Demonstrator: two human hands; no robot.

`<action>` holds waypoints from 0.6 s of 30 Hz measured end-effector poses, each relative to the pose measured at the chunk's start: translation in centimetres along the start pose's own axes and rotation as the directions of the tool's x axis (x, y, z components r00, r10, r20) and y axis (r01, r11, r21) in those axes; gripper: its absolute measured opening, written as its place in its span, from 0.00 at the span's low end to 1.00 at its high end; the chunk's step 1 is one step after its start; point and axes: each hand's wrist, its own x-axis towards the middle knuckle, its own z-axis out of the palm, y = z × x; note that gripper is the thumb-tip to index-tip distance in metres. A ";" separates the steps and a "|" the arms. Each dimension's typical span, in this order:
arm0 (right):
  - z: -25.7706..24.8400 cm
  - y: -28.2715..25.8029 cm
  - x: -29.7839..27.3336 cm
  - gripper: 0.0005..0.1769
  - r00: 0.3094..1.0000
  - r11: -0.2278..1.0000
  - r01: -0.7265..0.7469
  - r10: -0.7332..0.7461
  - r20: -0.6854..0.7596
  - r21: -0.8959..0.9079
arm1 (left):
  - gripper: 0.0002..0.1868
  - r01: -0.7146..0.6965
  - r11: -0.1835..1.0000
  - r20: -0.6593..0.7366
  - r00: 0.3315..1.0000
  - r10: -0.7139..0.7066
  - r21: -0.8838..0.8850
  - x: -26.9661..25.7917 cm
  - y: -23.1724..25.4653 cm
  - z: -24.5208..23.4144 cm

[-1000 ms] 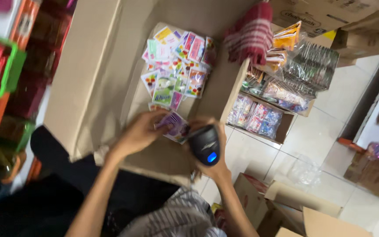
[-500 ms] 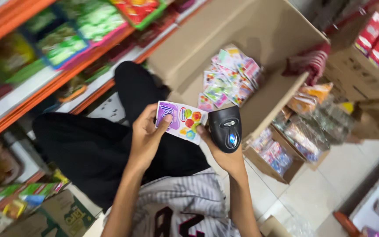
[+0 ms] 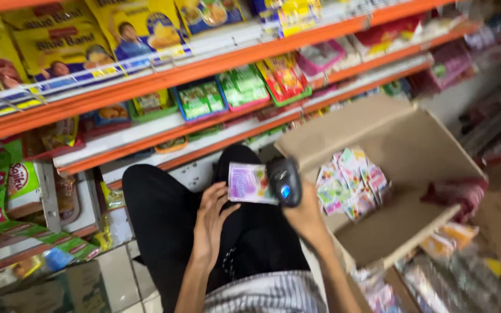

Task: The person scans small packets by hand using a handheld barcode scanner and places them onto a shelf among other similar products.

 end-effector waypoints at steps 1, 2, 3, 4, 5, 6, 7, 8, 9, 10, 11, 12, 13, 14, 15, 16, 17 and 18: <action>0.7 0.7 0.2 0.15 0.966 0.965 0.252 -0.246 0.078 -0.078 | 0.33 0.028 0.997 -0.080 0.997 -0.022 0.065 0.0 -0.3 -0.5; 1.2 1.4 -0.3 0.15 0.961 0.960 0.269 -0.262 0.091 -0.082 | 0.33 0.009 0.998 -0.086 0.996 -0.004 0.057 0.1 -0.6 -0.9; 1.7 1.9 -1.0 0.14 0.981 0.929 0.127 -0.170 0.093 0.348 | 0.34 -0.008 0.998 -0.128 0.992 0.016 0.062 0.3 -0.9 -1.4; 2.3 2.1 -0.7 0.16 0.987 0.707 -0.042 -0.079 0.139 0.706 | 0.34 -0.024 0.997 -0.170 0.985 0.035 0.068 1.0 -1.1 -2.0; 2.4 2.3 -0.4 0.16 0.985 0.715 -0.048 -0.080 0.151 0.697 | 0.34 -0.028 0.998 -0.180 0.983 0.038 0.057 1.4 -1.3 -2.6; 2.5 2.5 -0.6 0.13 0.963 0.461 -0.214 -0.048 0.265 0.861 | 0.35 0.005 1.000 -0.162 0.987 -0.001 0.022 1.7 -1.4 -3.3; 2.3 2.8 -0.6 0.11 0.921 0.158 -0.374 -0.049 0.386 0.914 | 0.35 0.036 0.999 -0.148 0.988 -0.038 -0.016 1.9 -1.5 -3.7; 2.7 3.2 -0.2 0.11 0.915 0.171 -0.389 -0.046 0.402 0.905 | 0.35 0.030 0.999 -0.164 0.986 -0.034 -0.029 2.0 -1.7 -3.9; 3.6 3.5 0.2 0.16 0.962 0.645 -0.261 0.109 0.251 0.718 | 0.35 0.078 0.997 -0.161 0.984 -0.074 0.013 2.4 -1.4 -4.2; 4.0 3.8 0.7 0.21 0.988 0.942 -0.156 0.153 0.035 0.296 | 0.34 0.125 0.991 -0.161 0.980 -0.115 0.056 2.9 -1.3 -4.3; 4.2 3.9 1.3 0.21 0.988 0.944 -0.155 0.149 0.045 0.292 | 0.34 0.119 0.992 -0.169 0.980 -0.108 0.052 3.4 -1.2 -4.3; 4.3 3.9 1.9 0.20 0.998 0.999 0.011 -0.013 0.058 0.033 | 0.34 0.156 0.986 -0.205 0.969 -0.141 0.060 3.8 -1.1 -4.1; 4.4 3.8 1.9 0.19 0.981 0.958 0.181 -0.159 0.112 -0.221 | 0.34 0.202 0.977 -0.247 0.952 -0.180 0.066 3.8 -1.0 -4.0; 4.7 3.9 1.9 0.19 0.980 0.958 0.180 -0.154 0.127 -0.221 | 0.34 0.203 0.977 -0.261 0.948 -0.181 0.060 3.8 -0.8 -3.9; 4.9 3.9 1.9 0.16 0.993 0.993 0.081 -0.073 0.093 -0.088 | 0.34 0.122 0.984 -0.230 0.969 -0.090 0.127 4.2 -0.7 -3.9; 4.9 3.9 1.7 0.16 0.997 0.999 -0.019 0.015 0.070 0.049 | 0.33 0.038 0.981 -0.193 0.981 0.000 0.192 4.3 -0.5 -3.7; 4.1 3.6 1.3 0.16 0.997 0.999 -0.020 0.016 0.073 0.048 | 0.33 0.039 0.981 -0.197 0.980 0.000 0.191 4.1 -0.3 -3.5; 3.0 3.2 0.6 0.14 0.973 0.872 -0.021 -0.094 0.211 0.489 | 0.33 0.108 0.983 -0.227 0.971 -0.073 0.146 3.9 -0.1 -3.4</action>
